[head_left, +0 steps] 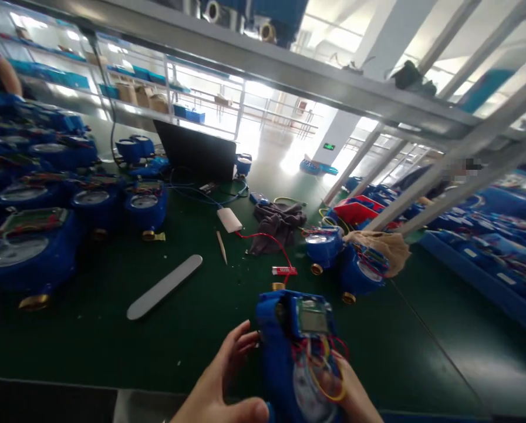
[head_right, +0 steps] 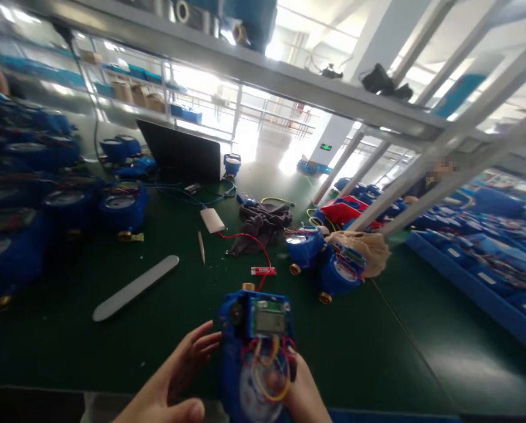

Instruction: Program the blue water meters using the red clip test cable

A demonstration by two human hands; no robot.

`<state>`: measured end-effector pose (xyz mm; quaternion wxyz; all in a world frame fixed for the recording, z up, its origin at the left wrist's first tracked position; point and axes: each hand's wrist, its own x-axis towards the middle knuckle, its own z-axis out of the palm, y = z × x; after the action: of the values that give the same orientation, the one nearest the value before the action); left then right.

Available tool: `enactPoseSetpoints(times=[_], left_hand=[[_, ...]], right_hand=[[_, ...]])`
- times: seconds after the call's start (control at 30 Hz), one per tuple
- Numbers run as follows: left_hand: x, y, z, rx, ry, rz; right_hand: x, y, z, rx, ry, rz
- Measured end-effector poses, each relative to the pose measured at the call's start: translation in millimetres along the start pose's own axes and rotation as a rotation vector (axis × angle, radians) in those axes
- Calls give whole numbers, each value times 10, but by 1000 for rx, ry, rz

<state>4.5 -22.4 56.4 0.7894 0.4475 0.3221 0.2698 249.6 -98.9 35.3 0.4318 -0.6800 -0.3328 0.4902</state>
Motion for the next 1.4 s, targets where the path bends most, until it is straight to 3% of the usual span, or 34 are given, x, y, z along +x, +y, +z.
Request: enactPoseSetpoints(times=[0.07,0.17,0.23,0.33,0.47,0.6,0.77,0.83,0.97,1.1,1.23,1.33,1.4], left_hand=[[45,11,-176,7,130,73],[76,36,-458,0,274,103],[76,42,-608,-27,315,112],[81,3,-737,-27,382,120],[94,-135,-805,82,387,108],[12,-183,-863,250,438,249],[-139,116,-917,757,590,473],[-148,266,-911,888,514,629],[-105,474,-827,1039,359,857],[-85,634,-701,1125,305,934],[-82,717,-640,1243,312,1029],[-75,640,-646,1304,300,1083],[-80,564,-657,1349,258,1064]], right_hand=[[215,-230,426,34,-117,-14],[376,-525,934,87,-222,83],[417,-644,1109,86,-266,158],[455,-713,1176,38,-341,176],[488,-759,1098,-90,-444,36],[487,-777,826,-335,-524,-32],[499,-581,269,-707,-282,-96],[534,-481,122,-934,-257,-120],[599,-353,61,-1179,-372,-120],[567,-332,69,-1065,-330,-245],[459,-370,-53,-786,-66,-218],[368,-398,-156,-504,126,-198],[298,-425,-166,-300,173,-179]])
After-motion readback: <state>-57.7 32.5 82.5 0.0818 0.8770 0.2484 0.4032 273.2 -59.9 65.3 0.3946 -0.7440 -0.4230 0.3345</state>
